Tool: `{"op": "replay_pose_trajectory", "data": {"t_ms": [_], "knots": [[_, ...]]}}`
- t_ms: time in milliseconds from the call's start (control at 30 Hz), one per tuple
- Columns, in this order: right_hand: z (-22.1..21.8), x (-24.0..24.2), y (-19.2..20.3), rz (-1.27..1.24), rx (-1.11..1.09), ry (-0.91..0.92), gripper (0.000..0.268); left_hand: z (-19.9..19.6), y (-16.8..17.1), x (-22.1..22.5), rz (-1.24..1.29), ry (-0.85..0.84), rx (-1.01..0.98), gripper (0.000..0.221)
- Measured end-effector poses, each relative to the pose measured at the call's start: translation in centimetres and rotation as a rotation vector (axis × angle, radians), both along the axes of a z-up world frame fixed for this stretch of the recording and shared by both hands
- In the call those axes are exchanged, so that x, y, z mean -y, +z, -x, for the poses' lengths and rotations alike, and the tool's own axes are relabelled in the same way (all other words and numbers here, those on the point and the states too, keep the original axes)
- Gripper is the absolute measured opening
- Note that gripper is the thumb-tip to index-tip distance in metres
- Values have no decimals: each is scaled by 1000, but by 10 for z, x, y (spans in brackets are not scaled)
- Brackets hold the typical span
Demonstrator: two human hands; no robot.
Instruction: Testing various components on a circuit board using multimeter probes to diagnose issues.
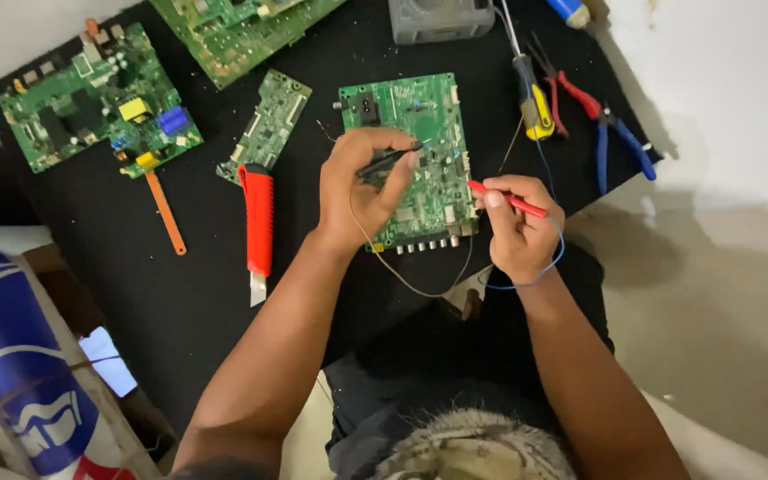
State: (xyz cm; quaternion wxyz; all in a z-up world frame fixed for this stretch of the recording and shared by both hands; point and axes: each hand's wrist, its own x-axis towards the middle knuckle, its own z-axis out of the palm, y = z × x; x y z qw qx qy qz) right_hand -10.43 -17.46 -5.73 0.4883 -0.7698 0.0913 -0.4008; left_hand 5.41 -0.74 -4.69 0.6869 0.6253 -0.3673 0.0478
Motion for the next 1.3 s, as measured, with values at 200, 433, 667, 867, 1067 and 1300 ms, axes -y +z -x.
{"op": "replay_pose_trajectory", "data": {"t_ms": [200,433,667,867,1067,1300], "knots": [[-3,-4,9,15,-24,33,16,-1,-11,-4,-40,-61,93,13],[-2,-1,6,127,-73,69,8,-9,-7,-12,-209,-258,114,13],[-4,-3,9,233,-129,20,11,-9,-5,-16,-302,-295,135,11],[-3,-1,1,251,-129,-21,12,-11,-3,-15,-311,-328,112,8],[-5,1,-4,235,-138,18,6,-12,-5,-15,-339,-312,142,6],[-5,-1,0,236,-147,18,4,-11,-6,-15,-364,-293,137,7]]}}
